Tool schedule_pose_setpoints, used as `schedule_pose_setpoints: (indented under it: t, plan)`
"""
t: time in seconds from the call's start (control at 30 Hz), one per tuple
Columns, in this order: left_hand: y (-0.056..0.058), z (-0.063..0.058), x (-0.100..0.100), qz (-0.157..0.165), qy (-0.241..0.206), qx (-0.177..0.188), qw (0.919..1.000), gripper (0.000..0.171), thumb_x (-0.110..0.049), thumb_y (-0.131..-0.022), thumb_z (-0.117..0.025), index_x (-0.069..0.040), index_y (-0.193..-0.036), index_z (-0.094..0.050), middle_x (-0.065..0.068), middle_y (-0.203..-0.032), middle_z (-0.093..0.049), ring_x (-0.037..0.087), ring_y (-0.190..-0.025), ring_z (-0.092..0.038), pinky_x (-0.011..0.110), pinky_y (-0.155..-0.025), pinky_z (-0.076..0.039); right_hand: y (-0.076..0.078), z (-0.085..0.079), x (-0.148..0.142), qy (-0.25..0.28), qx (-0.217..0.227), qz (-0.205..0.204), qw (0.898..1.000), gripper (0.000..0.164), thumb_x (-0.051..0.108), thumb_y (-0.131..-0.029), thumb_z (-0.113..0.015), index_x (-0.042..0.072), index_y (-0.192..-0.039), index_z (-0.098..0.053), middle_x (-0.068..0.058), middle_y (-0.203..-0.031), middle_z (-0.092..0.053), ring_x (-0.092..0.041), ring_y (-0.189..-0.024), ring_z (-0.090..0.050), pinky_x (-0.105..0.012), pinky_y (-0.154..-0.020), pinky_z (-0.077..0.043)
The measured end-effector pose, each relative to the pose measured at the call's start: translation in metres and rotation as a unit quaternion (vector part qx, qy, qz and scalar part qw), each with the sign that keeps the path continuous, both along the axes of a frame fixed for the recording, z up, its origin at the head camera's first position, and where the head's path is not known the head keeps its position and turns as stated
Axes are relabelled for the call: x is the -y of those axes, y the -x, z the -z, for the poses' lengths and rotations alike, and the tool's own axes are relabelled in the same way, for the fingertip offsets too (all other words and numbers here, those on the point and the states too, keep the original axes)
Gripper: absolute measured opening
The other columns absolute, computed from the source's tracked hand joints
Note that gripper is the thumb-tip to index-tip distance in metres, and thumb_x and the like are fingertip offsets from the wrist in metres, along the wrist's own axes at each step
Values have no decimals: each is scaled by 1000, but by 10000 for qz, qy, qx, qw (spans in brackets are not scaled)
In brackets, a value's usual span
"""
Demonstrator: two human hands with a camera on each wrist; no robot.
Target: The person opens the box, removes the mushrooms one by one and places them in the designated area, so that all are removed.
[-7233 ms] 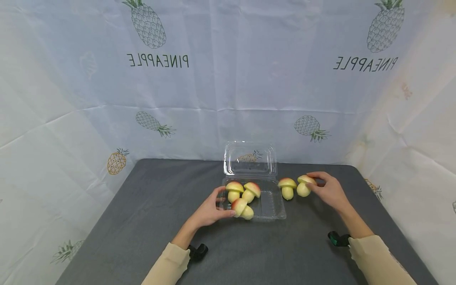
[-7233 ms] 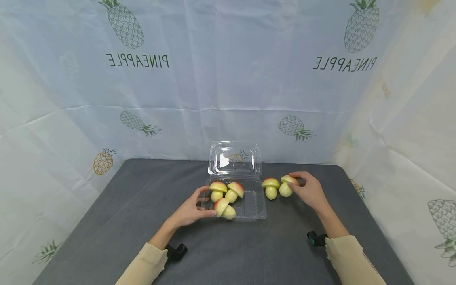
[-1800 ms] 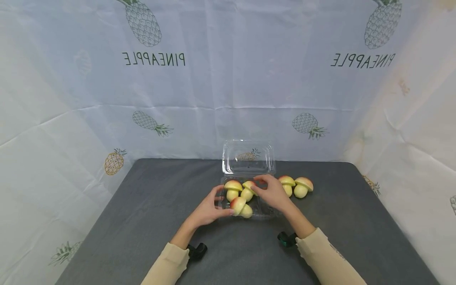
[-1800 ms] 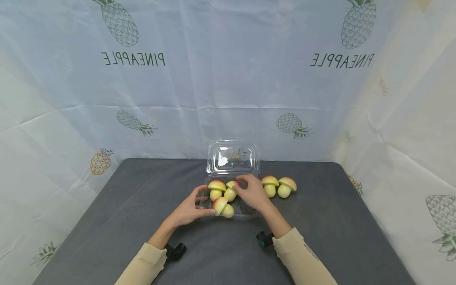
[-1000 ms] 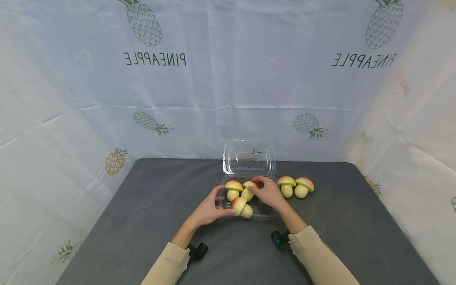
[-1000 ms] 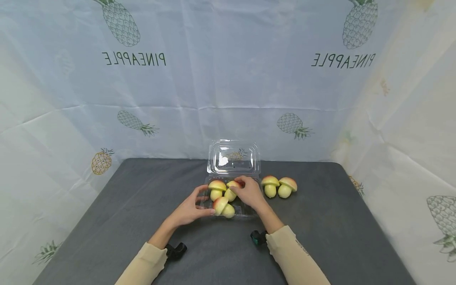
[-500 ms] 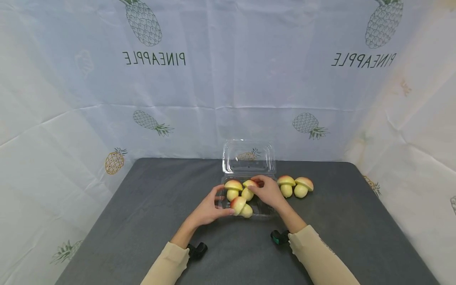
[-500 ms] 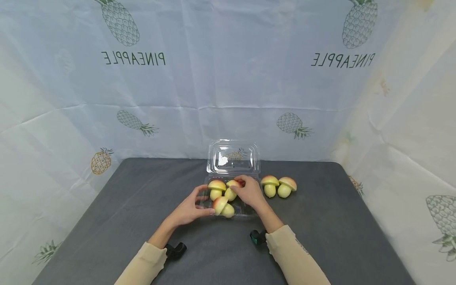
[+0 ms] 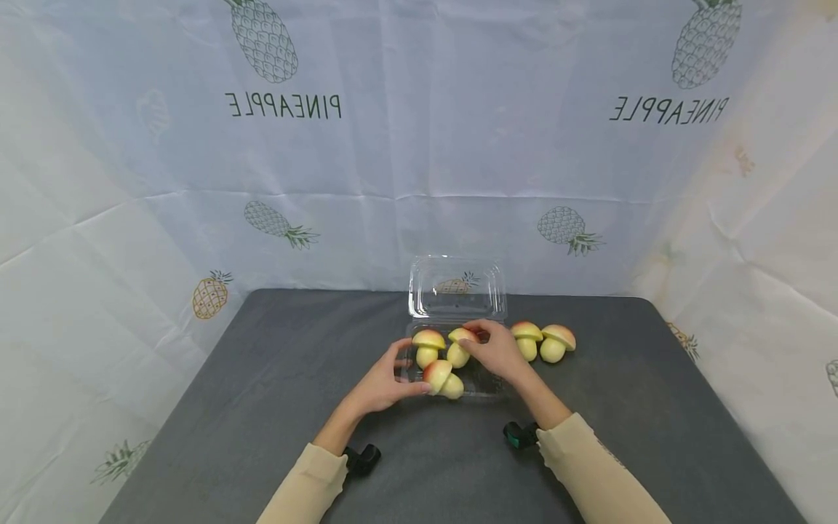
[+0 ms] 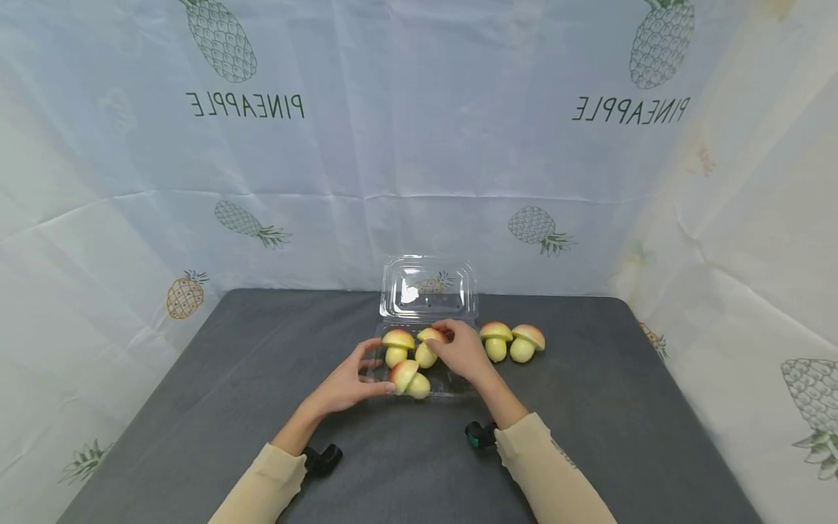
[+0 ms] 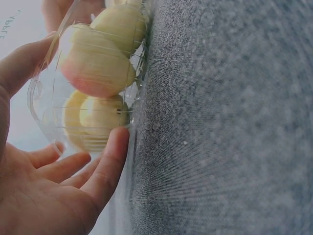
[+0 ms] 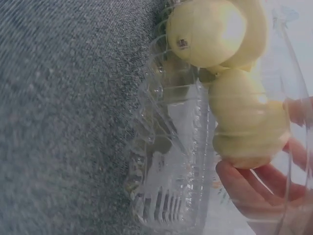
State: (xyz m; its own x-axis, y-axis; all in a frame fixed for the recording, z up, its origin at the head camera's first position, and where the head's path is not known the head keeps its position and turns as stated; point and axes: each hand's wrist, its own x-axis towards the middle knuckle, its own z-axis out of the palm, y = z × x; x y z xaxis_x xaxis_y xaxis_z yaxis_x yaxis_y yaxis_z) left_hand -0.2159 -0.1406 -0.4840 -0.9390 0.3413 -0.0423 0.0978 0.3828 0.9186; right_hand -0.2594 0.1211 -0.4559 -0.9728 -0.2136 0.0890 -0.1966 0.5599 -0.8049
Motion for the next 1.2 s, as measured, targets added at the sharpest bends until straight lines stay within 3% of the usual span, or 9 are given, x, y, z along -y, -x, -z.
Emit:
schedule_pose_setpoints:
  t: [0.3,0.73,1.2]
  plan:
    - [1,2,2,0,79,18,10000,97,-37,-86,-84,-12,-160,-26,16,-162,-29,34,-120,-61,42,-85,-57,-6,-9,-6,23,-20,-111,9999,41,27,-97,-72,7,-132,-66,-14,-129,-64,-33,-116,-61,-48,-89,-53]
    - [1,0,2,-43,32,59,10000,95,-34,-86,-84,-11,-159,-27,15,-161,-30,34,-121,-60,43,-84,-56,-17,-22,-15,-43,-191,-228,9995,43,30,-97,-72,9,-134,-65,-13,-130,-63,-34,-118,-60,-51,-90,-53]
    - [1,0,1,8,106,23,9999,96,-34,-86,-84,-11,-159,-27,15,-161,-30,35,-125,-58,44,-87,-56,-27,-35,-30,417,196,-698,9965,44,32,-98,-72,9,-135,-64,-10,-130,-65,-34,-121,-60,-47,-91,-54]
